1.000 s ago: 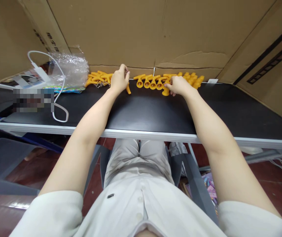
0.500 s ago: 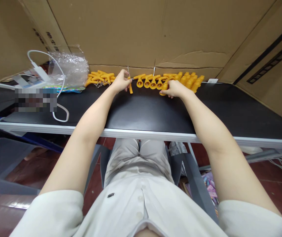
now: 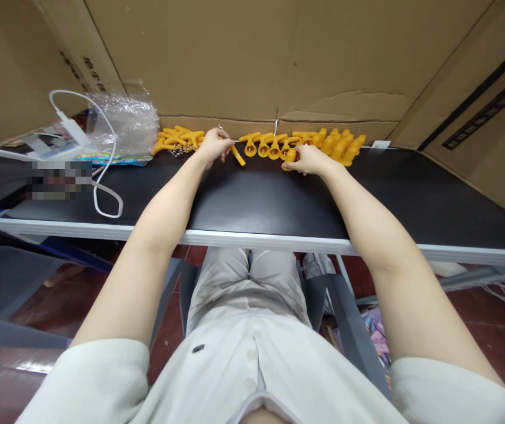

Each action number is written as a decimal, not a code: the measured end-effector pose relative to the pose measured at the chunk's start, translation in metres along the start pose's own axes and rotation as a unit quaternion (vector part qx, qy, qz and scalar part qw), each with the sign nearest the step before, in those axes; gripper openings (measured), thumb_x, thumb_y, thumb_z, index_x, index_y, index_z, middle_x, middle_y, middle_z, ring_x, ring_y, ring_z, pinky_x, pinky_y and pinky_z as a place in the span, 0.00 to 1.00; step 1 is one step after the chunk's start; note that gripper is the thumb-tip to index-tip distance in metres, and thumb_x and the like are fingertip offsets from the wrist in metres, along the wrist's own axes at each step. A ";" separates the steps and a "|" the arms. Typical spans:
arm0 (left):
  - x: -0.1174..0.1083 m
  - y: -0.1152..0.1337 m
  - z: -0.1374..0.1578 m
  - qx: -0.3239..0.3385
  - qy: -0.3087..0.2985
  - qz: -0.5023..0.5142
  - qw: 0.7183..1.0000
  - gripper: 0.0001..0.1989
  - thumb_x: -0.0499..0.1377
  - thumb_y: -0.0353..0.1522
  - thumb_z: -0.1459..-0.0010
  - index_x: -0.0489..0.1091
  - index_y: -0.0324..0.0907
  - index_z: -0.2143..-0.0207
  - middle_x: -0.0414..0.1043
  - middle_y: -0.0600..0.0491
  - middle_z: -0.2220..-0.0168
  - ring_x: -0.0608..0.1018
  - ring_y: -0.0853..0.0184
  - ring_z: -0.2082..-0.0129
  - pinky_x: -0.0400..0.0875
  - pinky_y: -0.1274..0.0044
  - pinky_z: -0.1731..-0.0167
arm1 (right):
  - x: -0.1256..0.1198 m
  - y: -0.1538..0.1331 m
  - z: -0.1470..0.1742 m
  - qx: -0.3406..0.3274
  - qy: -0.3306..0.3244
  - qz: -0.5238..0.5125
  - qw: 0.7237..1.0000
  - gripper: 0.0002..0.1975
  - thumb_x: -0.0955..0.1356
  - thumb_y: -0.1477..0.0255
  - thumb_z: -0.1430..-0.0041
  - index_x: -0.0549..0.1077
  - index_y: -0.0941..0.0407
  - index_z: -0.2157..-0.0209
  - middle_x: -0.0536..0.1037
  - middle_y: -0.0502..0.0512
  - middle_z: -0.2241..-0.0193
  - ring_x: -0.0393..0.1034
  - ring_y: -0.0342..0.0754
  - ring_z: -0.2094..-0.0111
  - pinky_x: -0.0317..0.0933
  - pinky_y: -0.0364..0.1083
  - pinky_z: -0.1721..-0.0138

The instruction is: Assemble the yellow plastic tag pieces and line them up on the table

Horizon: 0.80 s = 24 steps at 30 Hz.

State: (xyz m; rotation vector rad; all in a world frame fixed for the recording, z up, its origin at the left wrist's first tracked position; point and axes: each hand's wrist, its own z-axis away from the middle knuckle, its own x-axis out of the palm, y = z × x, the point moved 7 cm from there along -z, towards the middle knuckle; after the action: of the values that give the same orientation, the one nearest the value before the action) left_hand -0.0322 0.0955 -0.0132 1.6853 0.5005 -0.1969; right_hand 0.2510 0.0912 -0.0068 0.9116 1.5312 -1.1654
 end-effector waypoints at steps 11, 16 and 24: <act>-0.004 0.003 0.001 -0.019 0.036 0.012 0.999 0.13 0.59 0.20 0.36 0.61 0.45 0.59 0.63 0.62 0.76 0.65 0.73 0.80 0.65 0.77 0.70 | 0.002 0.002 -0.003 -0.003 0.005 0.001 1.000 0.13 0.77 0.65 0.31 0.78 0.56 0.50 0.81 0.54 0.72 0.80 0.55 0.72 0.77 0.54 0.58; -0.002 0.010 0.009 -0.023 0.042 0.031 0.998 0.16 0.59 0.18 0.36 0.59 0.46 0.62 0.61 0.65 0.79 0.62 0.75 0.84 0.60 0.79 0.75 | 0.001 0.001 -0.002 0.004 0.002 0.008 1.000 0.14 0.77 0.65 0.31 0.79 0.56 0.49 0.82 0.56 0.70 0.80 0.55 0.71 0.77 0.54 0.58; 0.003 0.022 0.025 -0.046 -0.038 0.114 0.992 0.17 0.58 0.19 0.34 0.58 0.47 0.71 0.54 0.67 0.86 0.52 0.78 0.89 0.60 0.83 0.81 | -0.003 -0.004 0.005 0.019 -0.009 0.014 1.000 0.13 0.76 0.65 0.29 0.78 0.56 0.49 0.82 0.55 0.70 0.81 0.55 0.70 0.78 0.53 0.56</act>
State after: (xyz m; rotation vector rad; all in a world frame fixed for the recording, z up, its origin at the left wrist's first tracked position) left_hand -0.0158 0.0692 0.0007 1.6228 0.2524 -0.0699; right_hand 0.2491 0.0848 -0.0033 0.9414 1.4818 -1.1839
